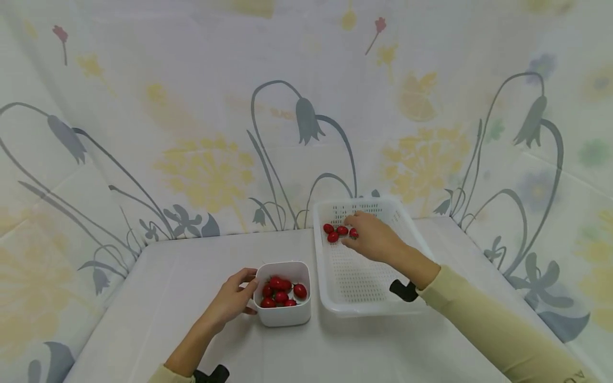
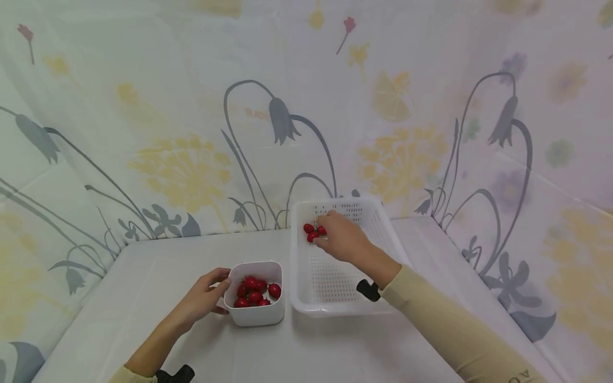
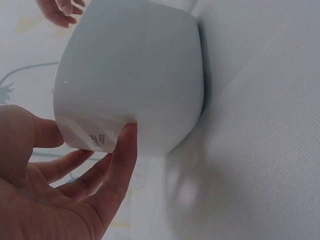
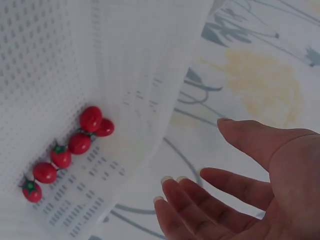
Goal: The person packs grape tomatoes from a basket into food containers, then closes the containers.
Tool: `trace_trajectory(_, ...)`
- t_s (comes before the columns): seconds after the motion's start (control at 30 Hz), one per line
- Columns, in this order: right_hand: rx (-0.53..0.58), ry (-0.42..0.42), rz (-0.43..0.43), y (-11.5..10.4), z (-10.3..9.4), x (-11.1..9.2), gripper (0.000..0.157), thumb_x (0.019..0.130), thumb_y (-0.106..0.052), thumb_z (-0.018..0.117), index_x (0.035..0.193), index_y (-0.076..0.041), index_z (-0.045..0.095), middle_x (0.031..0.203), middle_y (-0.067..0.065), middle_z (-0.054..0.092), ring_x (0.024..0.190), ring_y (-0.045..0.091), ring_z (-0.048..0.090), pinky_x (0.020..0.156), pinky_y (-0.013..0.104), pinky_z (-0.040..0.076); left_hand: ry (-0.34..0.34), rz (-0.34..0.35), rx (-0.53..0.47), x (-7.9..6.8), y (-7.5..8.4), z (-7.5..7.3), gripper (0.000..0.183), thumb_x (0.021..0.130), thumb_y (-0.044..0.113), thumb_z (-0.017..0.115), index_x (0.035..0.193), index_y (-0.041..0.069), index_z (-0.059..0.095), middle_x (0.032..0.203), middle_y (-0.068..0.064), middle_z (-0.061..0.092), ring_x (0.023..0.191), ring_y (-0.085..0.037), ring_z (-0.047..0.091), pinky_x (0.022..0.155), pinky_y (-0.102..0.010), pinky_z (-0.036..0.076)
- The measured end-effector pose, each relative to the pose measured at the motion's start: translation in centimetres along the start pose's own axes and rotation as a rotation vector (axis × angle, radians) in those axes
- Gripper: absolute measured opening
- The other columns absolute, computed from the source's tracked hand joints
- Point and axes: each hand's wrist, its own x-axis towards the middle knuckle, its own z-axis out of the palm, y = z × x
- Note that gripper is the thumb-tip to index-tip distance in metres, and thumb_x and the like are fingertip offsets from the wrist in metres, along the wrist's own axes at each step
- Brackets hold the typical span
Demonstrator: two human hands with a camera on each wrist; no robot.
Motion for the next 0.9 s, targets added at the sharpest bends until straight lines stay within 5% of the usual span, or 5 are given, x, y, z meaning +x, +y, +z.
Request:
trace_trajectory(0.27, -0.004, -0.013, 0.102, 3.5, -0.4, 0.5, 0.044, 0.096, -0.016, 0.069, 0.129, 0.012, 0.059, 0.126, 0.028, 0.064, 0.118, 0.045, 0.060, 0.099, 0.056, 0.051, 0.003, -0.002, 0.002, -0.1, 0.2, 0.1, 0.034, 0.106, 0.015, 0.053, 0.137, 0.001, 0.056, 0.133, -0.020, 0.060, 0.093, -0.027, 0.066, 0.062, -0.041, 0.064)
trace_trajectory(0.9, 0.092, -0.044, 0.301, 9.6, 1.0, 2.9, 0.045, 0.097, -0.020, 0.064, 0.119, 0.019, 0.061, 0.120, 0.035, 0.064, 0.110, 0.049, 0.062, 0.094, 0.055, 0.054, 0.009, -0.009, 0.001, -0.2, 0.2, 0.1, 0.034, 0.106, 0.016, 0.053, 0.137, 0.002, 0.056, 0.134, -0.020, 0.059, 0.091, -0.025, 0.065, 0.063, -0.041, 0.064)
